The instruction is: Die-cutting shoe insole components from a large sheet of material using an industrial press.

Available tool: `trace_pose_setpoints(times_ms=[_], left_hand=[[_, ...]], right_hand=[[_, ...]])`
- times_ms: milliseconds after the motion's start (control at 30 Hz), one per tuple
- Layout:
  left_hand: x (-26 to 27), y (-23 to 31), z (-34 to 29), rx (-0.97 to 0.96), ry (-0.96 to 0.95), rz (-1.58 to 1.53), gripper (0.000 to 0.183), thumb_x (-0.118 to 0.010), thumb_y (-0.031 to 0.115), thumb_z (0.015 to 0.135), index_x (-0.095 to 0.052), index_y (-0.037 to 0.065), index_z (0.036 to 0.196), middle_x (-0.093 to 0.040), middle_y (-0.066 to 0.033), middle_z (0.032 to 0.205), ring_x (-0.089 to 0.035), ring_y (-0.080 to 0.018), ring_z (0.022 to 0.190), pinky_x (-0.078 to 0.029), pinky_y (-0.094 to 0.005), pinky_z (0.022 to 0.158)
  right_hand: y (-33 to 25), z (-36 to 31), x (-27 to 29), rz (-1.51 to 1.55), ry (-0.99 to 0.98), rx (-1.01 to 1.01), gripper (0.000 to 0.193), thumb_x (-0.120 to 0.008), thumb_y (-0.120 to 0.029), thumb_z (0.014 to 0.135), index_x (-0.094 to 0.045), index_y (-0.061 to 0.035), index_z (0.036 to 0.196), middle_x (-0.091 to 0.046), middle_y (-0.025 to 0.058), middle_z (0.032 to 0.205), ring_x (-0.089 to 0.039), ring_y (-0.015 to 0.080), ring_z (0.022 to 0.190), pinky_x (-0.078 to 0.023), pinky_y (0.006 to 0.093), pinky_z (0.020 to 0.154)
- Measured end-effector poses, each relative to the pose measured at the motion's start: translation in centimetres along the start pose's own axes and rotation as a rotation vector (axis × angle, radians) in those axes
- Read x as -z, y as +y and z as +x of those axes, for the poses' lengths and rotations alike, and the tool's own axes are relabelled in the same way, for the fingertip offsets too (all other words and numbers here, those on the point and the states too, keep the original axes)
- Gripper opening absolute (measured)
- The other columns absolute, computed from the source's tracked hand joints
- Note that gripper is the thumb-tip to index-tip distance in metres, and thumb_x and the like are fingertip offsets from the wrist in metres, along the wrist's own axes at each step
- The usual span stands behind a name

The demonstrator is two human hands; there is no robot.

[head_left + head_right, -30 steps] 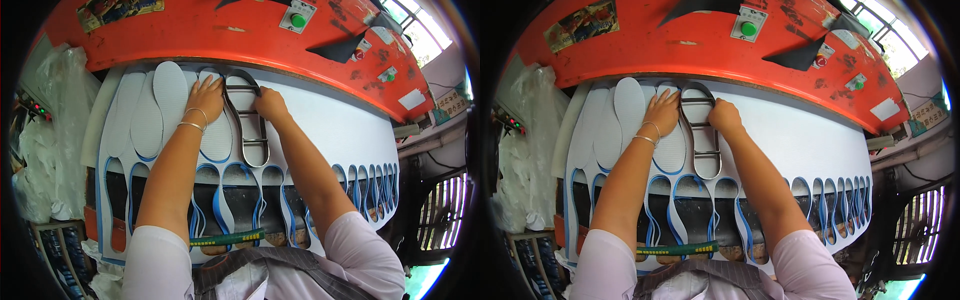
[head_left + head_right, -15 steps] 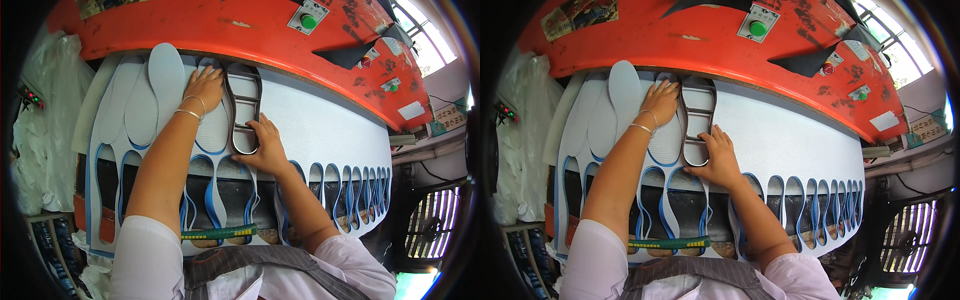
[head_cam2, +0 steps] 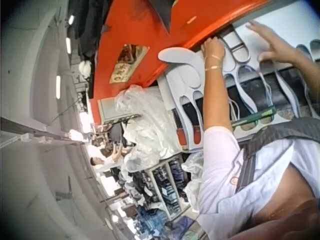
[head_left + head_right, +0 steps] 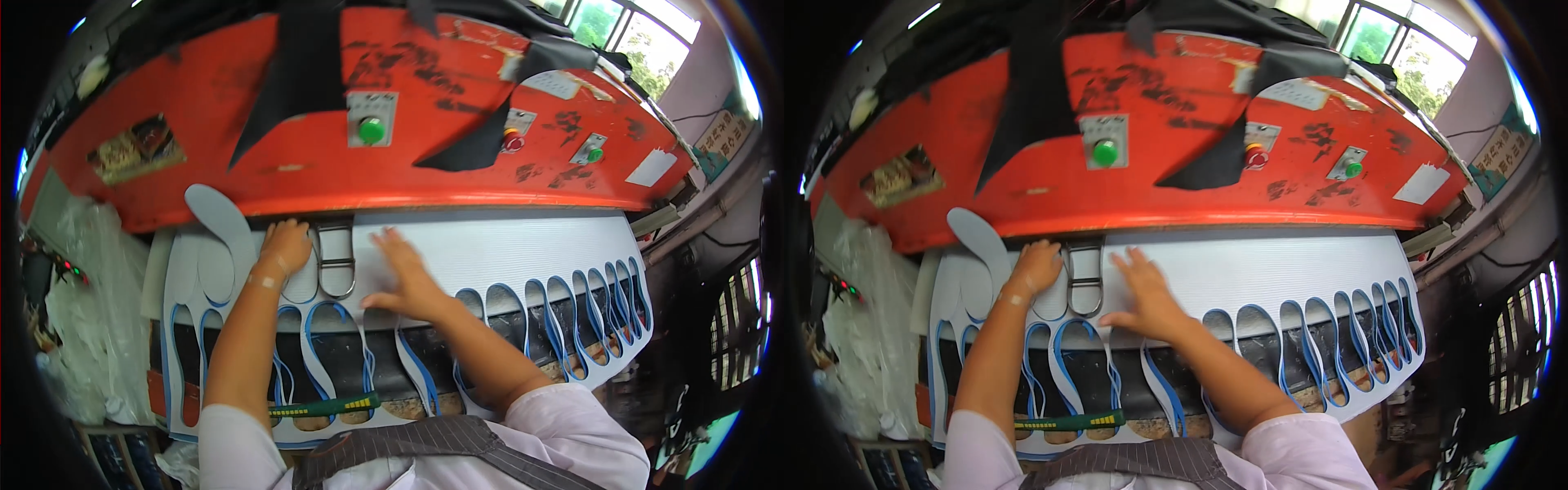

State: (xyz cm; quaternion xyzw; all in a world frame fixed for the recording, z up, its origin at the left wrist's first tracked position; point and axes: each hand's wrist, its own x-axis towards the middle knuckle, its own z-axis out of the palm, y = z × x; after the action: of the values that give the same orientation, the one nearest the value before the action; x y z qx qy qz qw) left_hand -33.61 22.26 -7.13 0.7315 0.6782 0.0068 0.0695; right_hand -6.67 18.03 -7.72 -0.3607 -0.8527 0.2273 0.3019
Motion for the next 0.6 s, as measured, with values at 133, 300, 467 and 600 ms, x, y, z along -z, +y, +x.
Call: trace_pose_setpoints(times_ms=[133,300,467,600], left_hand=[[4.8,3.6,-7.0,-0.113,0.252,-0.491,0.031,-0.057,0.026,0.091,-0.067,0.003,0.108,-0.065,-0.0161,0.111,-0.062,-0.0338,0.101,-0.048,-0.0409,0.091],[14.1,12.0,-6.2,-0.397,0.814,-0.577,0.013,-0.063,0.011,0.089,-0.069,0.001,0.085,-0.064,-0.0128,0.076,-0.061,-0.0282,0.071,-0.047,-0.0342,0.064],[14.3,13.6,-2.0,-0.412,0.957,-0.153,0.024,-0.060,0.015,0.090,-0.054,0.004,0.069,-0.051,-0.0123,0.069,-0.051,-0.0320,0.064,-0.041,-0.0413,0.057],[14.0,15.0,-3.9,-0.347,0.809,-0.314,0.024,-0.059,0.018,0.091,-0.055,0.004,0.071,-0.053,-0.0140,0.075,-0.053,-0.0341,0.069,-0.043,-0.0442,0.060]], right_hand=[[6.1,-3.4,13.4,-0.200,0.794,-0.051,0.061,-0.069,-0.026,0.088,-0.044,-0.0064,0.140,-0.038,0.0148,0.148,-0.036,0.0285,0.138,-0.034,0.0424,0.111],[7.1,-0.3,30.3,-0.117,1.554,-0.082,0.064,-0.040,-0.047,0.101,-0.044,0.0071,0.136,-0.044,0.0207,0.140,-0.039,0.0301,0.132,-0.027,0.0379,0.111],[12.9,2.2,33.3,-0.559,1.588,-0.189,0.062,-0.039,-0.046,0.101,-0.040,0.0014,0.141,-0.034,0.0274,0.147,-0.030,0.0387,0.138,-0.021,0.0477,0.114],[12.6,-0.3,32.5,-0.628,1.469,-0.100,0.056,-0.047,-0.036,0.100,-0.038,-0.0007,0.142,-0.033,0.0269,0.147,-0.030,0.0391,0.138,-0.021,0.0496,0.113]])
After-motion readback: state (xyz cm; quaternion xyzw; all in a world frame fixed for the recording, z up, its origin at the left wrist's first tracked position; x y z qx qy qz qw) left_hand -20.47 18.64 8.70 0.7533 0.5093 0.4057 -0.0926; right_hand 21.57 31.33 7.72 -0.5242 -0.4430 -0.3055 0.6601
